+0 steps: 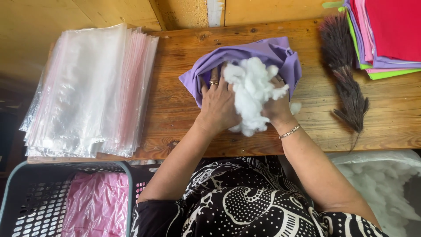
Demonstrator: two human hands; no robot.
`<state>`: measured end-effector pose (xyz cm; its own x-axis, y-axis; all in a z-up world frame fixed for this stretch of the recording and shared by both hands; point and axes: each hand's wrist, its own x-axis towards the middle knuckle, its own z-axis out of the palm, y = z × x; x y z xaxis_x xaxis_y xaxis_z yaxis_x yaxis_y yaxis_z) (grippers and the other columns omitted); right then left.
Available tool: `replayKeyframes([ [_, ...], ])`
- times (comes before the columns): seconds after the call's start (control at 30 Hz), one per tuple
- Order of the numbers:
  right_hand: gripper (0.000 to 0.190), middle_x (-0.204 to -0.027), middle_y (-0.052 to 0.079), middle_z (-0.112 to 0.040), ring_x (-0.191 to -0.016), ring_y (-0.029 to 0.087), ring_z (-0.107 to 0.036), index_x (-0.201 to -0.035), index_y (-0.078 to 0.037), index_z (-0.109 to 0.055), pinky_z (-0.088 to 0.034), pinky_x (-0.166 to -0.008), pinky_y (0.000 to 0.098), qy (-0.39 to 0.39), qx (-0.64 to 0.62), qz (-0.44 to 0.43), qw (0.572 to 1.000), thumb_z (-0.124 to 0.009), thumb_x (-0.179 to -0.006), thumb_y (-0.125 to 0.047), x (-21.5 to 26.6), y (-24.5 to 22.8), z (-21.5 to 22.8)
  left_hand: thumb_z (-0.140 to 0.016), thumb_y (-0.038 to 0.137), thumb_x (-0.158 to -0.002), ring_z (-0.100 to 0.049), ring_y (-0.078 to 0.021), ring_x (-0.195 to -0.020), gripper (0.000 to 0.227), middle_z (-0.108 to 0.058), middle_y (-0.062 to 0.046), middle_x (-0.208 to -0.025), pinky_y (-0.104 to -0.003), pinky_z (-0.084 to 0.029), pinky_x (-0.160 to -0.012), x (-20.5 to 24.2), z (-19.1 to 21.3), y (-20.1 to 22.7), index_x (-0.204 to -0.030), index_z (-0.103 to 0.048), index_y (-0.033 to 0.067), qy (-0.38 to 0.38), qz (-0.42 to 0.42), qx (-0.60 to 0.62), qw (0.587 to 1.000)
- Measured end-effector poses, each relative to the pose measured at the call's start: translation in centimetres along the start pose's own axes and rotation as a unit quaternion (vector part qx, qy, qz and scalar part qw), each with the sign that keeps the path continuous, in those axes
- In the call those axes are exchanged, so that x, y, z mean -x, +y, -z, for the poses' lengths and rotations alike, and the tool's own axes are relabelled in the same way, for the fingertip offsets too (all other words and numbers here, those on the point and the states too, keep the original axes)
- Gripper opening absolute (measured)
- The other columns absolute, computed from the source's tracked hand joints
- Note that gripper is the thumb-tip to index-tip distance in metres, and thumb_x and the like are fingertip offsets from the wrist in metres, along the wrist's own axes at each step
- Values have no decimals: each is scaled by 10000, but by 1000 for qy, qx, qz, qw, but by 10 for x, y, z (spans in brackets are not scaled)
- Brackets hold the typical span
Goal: The person uses a feather duster to brush a pink garment inside a clear plastic bag on a wooden table, then places the bag into a grey laundry basket. Next, they unfold a purple cloth, brush it with the duster, and stuff it with white cotton batting from a plastic bag.
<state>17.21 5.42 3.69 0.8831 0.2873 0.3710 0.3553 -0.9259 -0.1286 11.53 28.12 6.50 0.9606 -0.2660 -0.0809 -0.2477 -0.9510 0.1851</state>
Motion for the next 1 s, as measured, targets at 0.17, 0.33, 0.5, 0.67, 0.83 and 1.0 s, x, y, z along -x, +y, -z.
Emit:
replayKeyframes([
  [0.17,499,-1105,76,-639,-1066,309,-646,-1202,-115,-668,-491,-973,387,5,0,5,1000,-803,-731,-208,-10,-33,-11,-797,368,-714,-240,-552,-1485,1047,-137,-282,-1670,-704,-324,-1099,11,24,4,-1532,-277,-29,83,-69,138,985],
  [0.33,518,-1107,78,-637,-1072,313,-645,-1211,-115,-665,-490,-982,390,6,-6,5,1000,-805,-722,-213,-2,-46,-26,-623,390,-794,-389,-582,-1437,992,-296,-255,-1609,-729,-250,-1170,4,13,15,-1652,-159,207,195,-110,238,945],
  [0.5,537,-1109,79,-634,-1079,318,-644,-1220,-115,-663,-490,-991,393,15,-3,10,1000,-807,-713,-218,5,-38,-35,-579,616,-895,-594,-405,-1272,575,-528,-5,-1416,-628,-392,-1148,-29,-27,24,-1370,-566,293,332,-120,54,934],
  [0.67,635,-1151,76,-607,-1093,340,-633,-1276,-130,-624,-495,-962,428,34,-79,-14,996,-807,-676,-232,18,-12,-47,-723,436,-719,-663,-310,-1046,473,-619,10,-1064,-482,-511,-983,-71,-87,-1,-1144,-648,241,350,-109,26,930],
  [0.83,981,-1379,217,-540,-1266,462,-553,-1546,-99,-412,-437,-1061,528,56,-286,-40,956,-734,-631,-243,24,-33,-1,-587,301,-786,-673,-320,-943,291,-642,-25,-917,-450,-525,-829,-75,-103,-8,-1043,-692,212,376,-138,-2,916],
  [1.0,912,-1542,229,-371,-1432,463,-378,-1538,-92,-441,-271,-1185,564,117,-230,58,964,-627,-727,-464,16,-49,0,-715,313,-777,-563,-419,-1288,423,-752,-32,-1077,-568,-446,-1035,-54,-63,3,-1182,-753,197,244,-135,-22,960],
])
